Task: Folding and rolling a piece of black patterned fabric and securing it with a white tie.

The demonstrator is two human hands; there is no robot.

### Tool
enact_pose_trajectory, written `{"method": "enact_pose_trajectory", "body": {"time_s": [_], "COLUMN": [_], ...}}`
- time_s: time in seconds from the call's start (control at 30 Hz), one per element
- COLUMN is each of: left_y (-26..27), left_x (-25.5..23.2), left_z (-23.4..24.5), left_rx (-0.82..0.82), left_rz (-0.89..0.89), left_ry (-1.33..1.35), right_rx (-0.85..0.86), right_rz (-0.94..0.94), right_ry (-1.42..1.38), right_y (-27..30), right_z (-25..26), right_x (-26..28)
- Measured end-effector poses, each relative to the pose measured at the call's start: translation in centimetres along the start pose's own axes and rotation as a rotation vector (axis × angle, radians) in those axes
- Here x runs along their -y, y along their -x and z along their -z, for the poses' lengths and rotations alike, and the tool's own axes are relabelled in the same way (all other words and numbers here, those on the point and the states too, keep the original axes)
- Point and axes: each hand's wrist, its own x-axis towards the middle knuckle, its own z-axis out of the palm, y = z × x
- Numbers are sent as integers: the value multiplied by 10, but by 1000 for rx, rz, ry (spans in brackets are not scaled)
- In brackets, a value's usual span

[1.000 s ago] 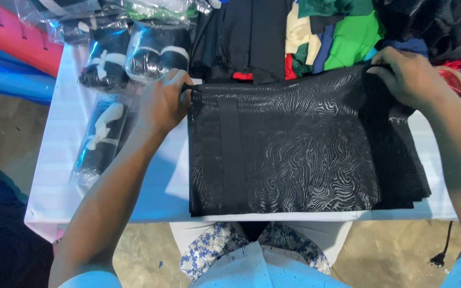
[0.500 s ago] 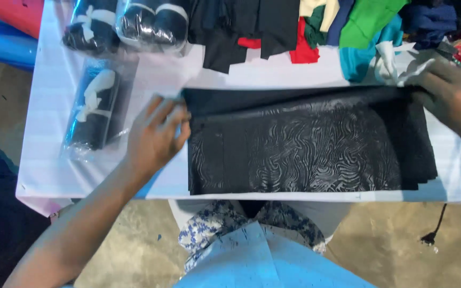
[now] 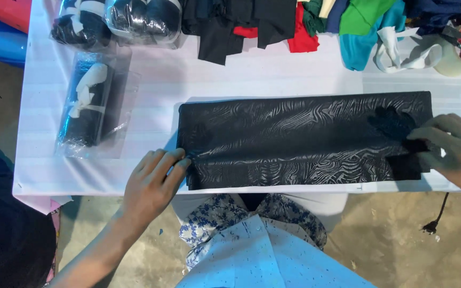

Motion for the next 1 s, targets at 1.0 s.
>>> {"method": "enact_pose_trajectory", "body": {"time_s": [1.0], "left_y": [22], "left_x": [-14], "left_z": [12], "left_rx": [11], "left_rz": [312], "left_ry": [290], "right_rx": [275], "right_rz": [-452], "right_ry": [-249], "right_y": [66], "right_z": [-42], "right_x": [-12]}}
